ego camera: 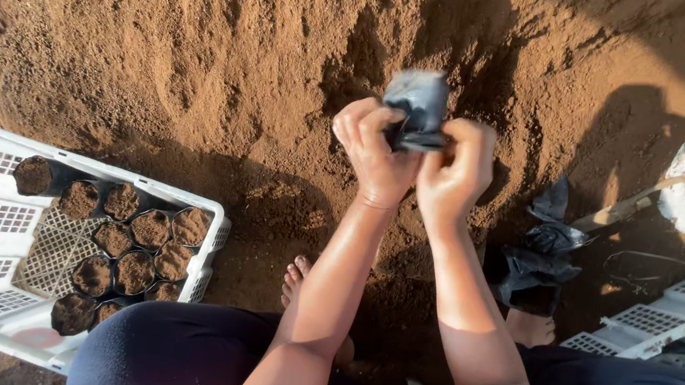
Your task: The person scoops soil from a large pile and fills black plastic nursery bags by hand. They pack the soil into each bag, then place the filled bags into a white plastic crate. The process is repeated continuously.
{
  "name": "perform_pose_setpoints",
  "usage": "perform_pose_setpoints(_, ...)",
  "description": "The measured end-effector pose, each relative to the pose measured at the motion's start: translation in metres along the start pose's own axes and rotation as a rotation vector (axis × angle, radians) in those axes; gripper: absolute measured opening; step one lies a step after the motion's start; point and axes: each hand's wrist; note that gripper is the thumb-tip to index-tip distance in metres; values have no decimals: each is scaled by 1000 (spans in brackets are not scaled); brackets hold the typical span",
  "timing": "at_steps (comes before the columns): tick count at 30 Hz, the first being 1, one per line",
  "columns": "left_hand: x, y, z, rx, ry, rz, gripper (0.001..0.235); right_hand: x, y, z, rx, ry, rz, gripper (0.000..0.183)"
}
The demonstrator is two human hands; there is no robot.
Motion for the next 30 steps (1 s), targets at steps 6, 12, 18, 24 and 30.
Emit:
perform_pose_setpoints(6,5,-11,17,-212,-235,-144,45,-7,8,-14,70,342,158,61)
perform_pose_setpoints(12,11,-28,5,-289,-224,-217,33,-34,24,-34,-366,-272,114,42)
perform_pose_setpoints(18,18,-31,7,-251,-349,-105,37,-21,25,-7,-359,-234,170,39)
perform_pose_setpoints(24,14,-30,5,-342,-342,-51,41,-12,5,4,-319,-222,192,42)
perform_pose_setpoints(30,7,-12,-11,-357,8,-413,24,-3,20,39,-37,-331,-67,26)
Point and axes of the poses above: each hand's wrist, its own y-axis towards the middle knuckle, its own x-axis out of the palm, z = x × y, and after that the axes turned 12 degrees about -x, right-handed
